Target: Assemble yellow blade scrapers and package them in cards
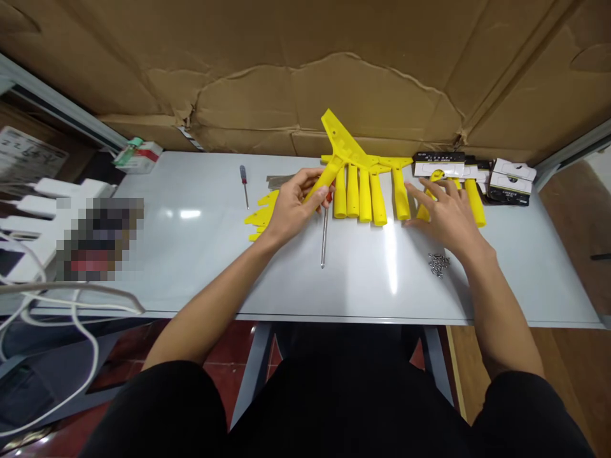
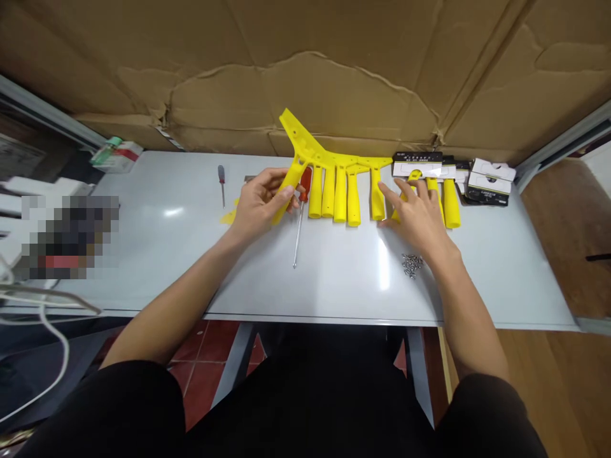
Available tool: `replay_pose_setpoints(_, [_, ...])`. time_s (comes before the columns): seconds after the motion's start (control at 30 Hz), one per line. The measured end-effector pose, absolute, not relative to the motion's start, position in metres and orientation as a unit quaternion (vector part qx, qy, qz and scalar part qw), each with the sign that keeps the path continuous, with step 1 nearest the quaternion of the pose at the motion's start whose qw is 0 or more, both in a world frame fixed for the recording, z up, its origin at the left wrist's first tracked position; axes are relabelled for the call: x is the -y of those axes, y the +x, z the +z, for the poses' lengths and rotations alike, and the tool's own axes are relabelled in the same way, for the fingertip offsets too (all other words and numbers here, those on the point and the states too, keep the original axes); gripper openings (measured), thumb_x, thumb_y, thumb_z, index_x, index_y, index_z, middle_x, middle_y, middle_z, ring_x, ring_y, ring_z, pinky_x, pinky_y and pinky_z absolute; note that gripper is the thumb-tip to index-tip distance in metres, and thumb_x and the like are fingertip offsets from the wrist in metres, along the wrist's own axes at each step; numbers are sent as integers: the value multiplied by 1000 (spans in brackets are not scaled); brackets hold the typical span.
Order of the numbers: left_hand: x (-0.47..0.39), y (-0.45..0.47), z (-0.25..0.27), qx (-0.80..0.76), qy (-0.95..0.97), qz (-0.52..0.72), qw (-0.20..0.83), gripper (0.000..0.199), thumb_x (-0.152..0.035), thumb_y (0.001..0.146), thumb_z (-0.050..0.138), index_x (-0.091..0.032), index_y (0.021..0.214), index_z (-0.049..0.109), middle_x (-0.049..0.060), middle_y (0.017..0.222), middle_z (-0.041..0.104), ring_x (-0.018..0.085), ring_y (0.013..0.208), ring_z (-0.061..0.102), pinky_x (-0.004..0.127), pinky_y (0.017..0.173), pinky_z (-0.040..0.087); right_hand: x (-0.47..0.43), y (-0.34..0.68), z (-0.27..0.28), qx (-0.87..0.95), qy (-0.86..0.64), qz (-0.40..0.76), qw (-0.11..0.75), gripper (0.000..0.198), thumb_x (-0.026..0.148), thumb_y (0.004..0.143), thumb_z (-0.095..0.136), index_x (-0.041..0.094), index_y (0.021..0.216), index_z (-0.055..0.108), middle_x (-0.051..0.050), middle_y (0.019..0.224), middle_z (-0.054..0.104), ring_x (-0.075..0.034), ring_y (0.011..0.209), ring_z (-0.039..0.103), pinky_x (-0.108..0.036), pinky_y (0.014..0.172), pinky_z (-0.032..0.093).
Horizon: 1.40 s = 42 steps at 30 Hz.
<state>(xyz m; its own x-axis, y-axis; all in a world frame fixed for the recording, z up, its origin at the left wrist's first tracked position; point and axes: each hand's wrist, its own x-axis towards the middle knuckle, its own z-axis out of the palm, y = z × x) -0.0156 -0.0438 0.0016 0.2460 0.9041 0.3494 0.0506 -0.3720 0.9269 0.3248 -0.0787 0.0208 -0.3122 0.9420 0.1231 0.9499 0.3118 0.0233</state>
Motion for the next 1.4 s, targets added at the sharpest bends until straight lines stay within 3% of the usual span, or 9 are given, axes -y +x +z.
replay_pose_setpoints(0.2, [45,-16,1,-375,661,496,420,37,-45,97,74,-21,125,68,7,104,77,12,71,70,23,59,57,79,348,15,790,-612,-16,42,39,31,97,53,18,124,78,-12,152,54,-39,135,47,-57,99,55])
replay_pose_setpoints(0.47, [48,-14,2,-384,660,488,423,41,-44,93,78,-18,123,68,8,106,77,11,73,70,22,62,58,74,349,10,773,-625,-33,109,29,23,93,49,14,88,77,-11,103,73,-26,106,58,-42,84,52])
replay_pose_setpoints(0.63, [48,-16,9,-401,673,480,394,43,-46,95,75,-18,125,67,11,114,78,17,89,74,30,76,62,68,346,15,751,-632,-79,174,32,29,98,50,15,97,78,-11,93,73,-24,95,62,-39,78,49])
replay_pose_setpoints(0.77, [57,-20,25,-410,772,415,252,34,-44,102,66,-21,128,70,11,119,77,23,107,73,41,97,57,95,315,29,776,-539,-67,320,31,30,102,49,17,106,76,-8,102,75,-20,99,67,-38,90,56])
replay_pose_setpoints(0.87, [82,-22,29,-391,834,363,138,33,-39,106,59,-20,131,70,11,117,77,25,106,70,43,97,56,136,287,32,755,-495,86,421,27,33,102,56,19,119,71,-7,112,75,-14,91,70,-33,87,59])
replay_pose_setpoints(0.97, [119,-19,18,-345,873,335,76,34,-33,109,54,-18,136,68,12,117,76,25,106,69,42,91,57,172,267,24,639,-506,349,462,53,48,95,68,20,139,60,-9,118,73,-11,77,70,-28,69,60])
replay_pose_setpoints(1.1, [163,-11,-6,-333,892,306,21,34,-22,108,53,-14,139,65,12,114,78,24,96,68,39,80,57,198,259,7,517,-505,537,435,64,55,78,85,14,123,66,-3,81,70,-10,56,62,-23,48,51])
replay_pose_setpoints(1.27, [187,-7,-29,-358,894,268,-40,36,-10,103,53,-15,135,68,12,115,80,31,104,65,42,74,56,209,262,-5,490,-549,533,419,75,51,73,89,14,133,62,-6,92,73,-10,61,63,-23,48,53])
replay_pose_setpoints(1.4, [193,-3,-35,-366,901,228,-52,39,-7,102,51,-16,136,68,15,118,79,33,106,64,47,76,56,232,268,-5,514,-583,438,451,45,47,86,77,16,118,69,-9,106,73,-9,60,63,-23,47,52])
